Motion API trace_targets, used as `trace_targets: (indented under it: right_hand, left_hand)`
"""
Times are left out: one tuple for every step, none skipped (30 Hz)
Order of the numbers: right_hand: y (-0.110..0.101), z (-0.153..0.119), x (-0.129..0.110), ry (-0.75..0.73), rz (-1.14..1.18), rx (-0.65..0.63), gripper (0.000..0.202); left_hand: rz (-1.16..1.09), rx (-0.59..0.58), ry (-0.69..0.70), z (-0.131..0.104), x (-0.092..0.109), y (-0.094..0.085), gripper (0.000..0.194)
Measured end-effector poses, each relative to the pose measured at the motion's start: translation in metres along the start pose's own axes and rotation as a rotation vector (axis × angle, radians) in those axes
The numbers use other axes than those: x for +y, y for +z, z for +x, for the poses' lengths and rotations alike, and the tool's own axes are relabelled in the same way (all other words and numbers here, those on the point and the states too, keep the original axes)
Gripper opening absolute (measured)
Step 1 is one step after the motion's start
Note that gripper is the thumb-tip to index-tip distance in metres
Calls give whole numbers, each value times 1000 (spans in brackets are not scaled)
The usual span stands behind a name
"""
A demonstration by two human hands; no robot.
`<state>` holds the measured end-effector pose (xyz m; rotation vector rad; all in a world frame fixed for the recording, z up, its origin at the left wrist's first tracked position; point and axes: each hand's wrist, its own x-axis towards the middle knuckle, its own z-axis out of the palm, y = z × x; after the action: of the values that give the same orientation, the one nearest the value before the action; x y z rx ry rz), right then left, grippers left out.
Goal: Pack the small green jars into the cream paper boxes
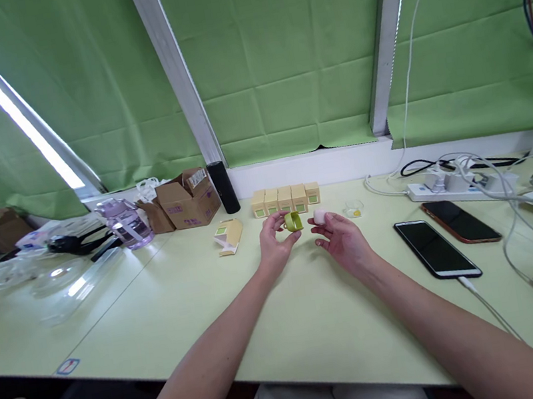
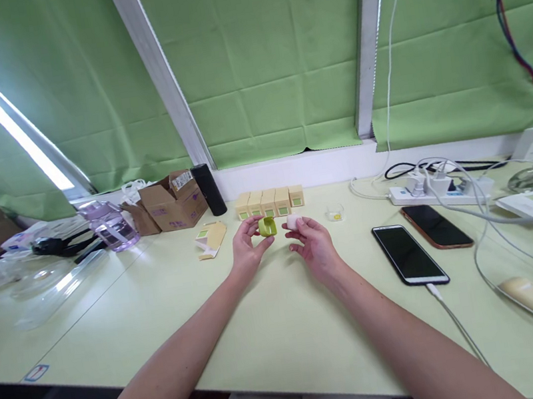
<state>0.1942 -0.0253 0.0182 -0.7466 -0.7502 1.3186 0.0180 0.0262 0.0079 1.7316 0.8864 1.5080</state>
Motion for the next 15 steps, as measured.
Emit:
trace_targets:
  right_hand:
    - [1, -1, -1, -1, 12, -10, 45]
    - [3, -3, -2, 1, 24, -13, 47]
    - [3, -4, -3, 4, 35, -8, 48]
    - [4, -4, -3, 7, 45, 1, 50]
    - [4, -5, -3, 9, 52, 11, 52]
    - [4, -5, -3, 9, 57, 21, 53]
    - [4, -5, -3, 7, 59, 28, 54]
    - [4, -5, -2, 4, 59, 32, 54]
    - [3, -5, -2, -1, 56, 32, 54]
    - [3, -4, -1, -6, 52, 29, 54]
    - [2, -4, -1, -11, 49, 26, 54]
    - [2, -3, 0, -15, 48, 23, 54]
    - [2, -2, 1, -19, 47, 22, 54]
    - [1, -1, 2, -24, 49, 26, 54]
    - [1, 0, 3, -32, 52, 34, 54]
  left_hand:
    - [5, 2, 2, 0, 1, 0, 52]
    - [8, 3, 3, -1, 1, 0, 52]
    - [9, 2, 2, -1, 1, -1, 51]
    - [10, 2, 0, -1, 2, -1, 51]
    - [9, 1, -2, -1, 2, -1, 51]
    - [9, 0, -4, -1, 3, -1, 51]
    - [11, -3, -7, -1, 3, -1, 51]
    - [13, -5, -8, -1, 3, -1, 51]
    - [15, -8, -7, -2, 4, -1, 51]
    - [17, -11, -4, -2, 4, -1, 50]
    - [19, -13, -1, -2, 4, 0, 50]
    - [21, -14, 1, -2, 4, 0, 50]
    - [22, -15, 3, -3, 4, 0, 50]
    - [22, -15, 3, -3, 4, 0, 50]
    - [22, -16, 3, -3, 3, 0, 50]
